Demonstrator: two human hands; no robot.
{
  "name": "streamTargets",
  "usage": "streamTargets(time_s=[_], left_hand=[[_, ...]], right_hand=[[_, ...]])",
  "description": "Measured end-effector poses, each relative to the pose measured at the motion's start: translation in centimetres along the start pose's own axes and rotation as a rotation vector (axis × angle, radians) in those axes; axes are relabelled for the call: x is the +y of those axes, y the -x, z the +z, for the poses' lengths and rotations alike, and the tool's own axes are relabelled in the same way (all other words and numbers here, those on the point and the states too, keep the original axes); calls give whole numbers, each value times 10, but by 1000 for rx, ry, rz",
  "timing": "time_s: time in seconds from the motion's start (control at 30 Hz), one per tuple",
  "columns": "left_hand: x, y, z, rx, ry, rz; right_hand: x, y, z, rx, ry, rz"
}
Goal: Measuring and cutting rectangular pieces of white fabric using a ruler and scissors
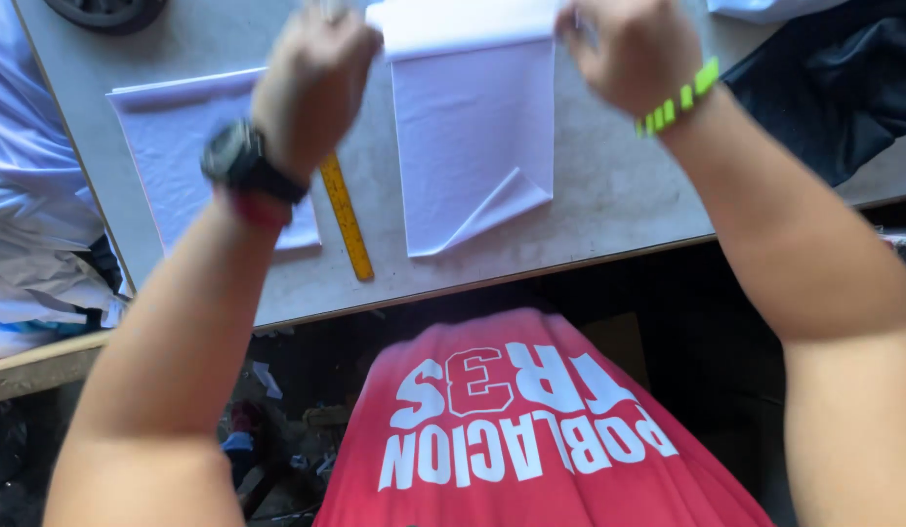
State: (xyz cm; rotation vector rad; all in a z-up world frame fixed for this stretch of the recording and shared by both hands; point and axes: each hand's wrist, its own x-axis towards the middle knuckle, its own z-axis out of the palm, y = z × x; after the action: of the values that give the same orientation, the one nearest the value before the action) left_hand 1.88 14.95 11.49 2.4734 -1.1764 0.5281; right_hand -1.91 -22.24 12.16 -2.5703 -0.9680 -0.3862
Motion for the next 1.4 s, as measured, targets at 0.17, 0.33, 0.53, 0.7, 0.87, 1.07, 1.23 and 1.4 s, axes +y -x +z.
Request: streamTargets(time_s=[0.17, 0.33, 0.53, 0.7, 0.87, 1.07, 1.23, 1.4], left_hand=[[76, 89, 7, -81, 82, 80], [102, 138, 32, -52, 82, -120], [135, 157, 63, 100, 518, -481], [142, 184, 60, 41, 407, -434], [138, 182, 49, 87, 350, -344], [143, 185, 22, 82, 87, -48], [141, 214, 55, 1, 38, 85], [142, 220, 52, -38, 26, 111]], right_hand=[[-75, 73, 41, -52, -175, -48], [-111, 106, 101, 26, -98, 291], [-125, 104, 128, 57, 52, 133], [-138, 122, 89, 67, -41, 232], [-142, 144, 86, 157, -216, 347], [-175, 182, 91, 144, 72, 255], [-184, 190, 100, 141, -4, 203], [-184, 202, 108, 152, -27, 184]])
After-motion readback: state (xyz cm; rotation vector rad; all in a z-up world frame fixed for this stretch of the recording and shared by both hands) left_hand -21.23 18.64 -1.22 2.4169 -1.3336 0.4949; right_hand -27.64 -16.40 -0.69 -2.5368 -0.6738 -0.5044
